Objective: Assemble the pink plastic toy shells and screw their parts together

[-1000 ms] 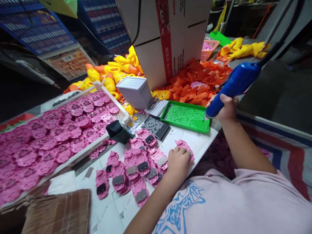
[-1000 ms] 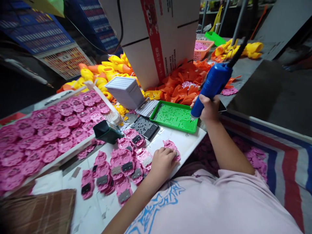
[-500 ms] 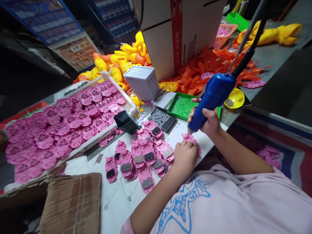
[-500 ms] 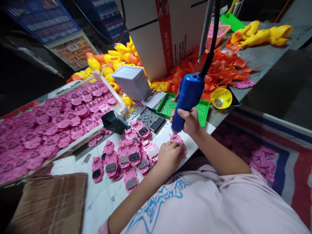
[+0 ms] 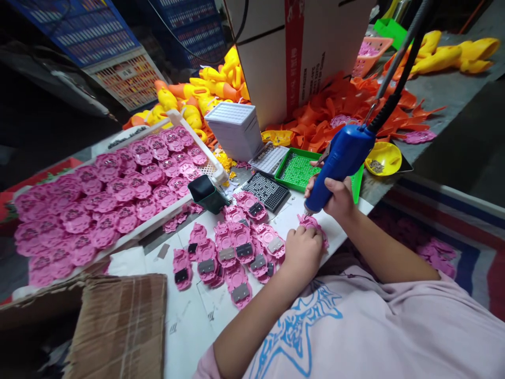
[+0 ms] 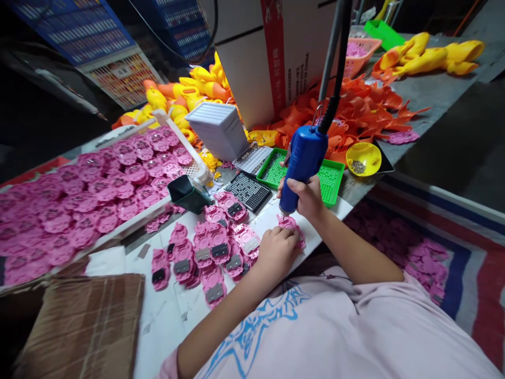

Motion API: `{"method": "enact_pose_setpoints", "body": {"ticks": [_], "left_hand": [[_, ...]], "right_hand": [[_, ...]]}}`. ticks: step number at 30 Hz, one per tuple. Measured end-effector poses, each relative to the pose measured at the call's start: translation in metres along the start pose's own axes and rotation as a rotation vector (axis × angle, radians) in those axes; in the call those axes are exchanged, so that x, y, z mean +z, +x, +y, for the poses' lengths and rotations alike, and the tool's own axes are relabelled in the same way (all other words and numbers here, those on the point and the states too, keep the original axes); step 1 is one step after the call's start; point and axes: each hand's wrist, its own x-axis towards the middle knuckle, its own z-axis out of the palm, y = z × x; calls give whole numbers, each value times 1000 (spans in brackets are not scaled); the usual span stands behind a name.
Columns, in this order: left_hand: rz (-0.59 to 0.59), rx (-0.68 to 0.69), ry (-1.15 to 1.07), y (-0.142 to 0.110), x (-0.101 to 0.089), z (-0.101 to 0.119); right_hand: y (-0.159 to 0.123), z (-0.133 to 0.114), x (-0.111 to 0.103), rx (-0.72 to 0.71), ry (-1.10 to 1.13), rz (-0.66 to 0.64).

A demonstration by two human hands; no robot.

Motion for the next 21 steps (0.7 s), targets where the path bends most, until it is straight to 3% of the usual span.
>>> {"method": "enact_pose_setpoints", "body": {"ticks": [13, 21], "left_hand": [[-7, -19, -13, 2, 5, 4], [32, -30, -24, 1, 9, 9]], "right_hand": [[-6, 0, 18, 90, -187, -143], [-5, 5, 11, 62, -163, -164]]}}
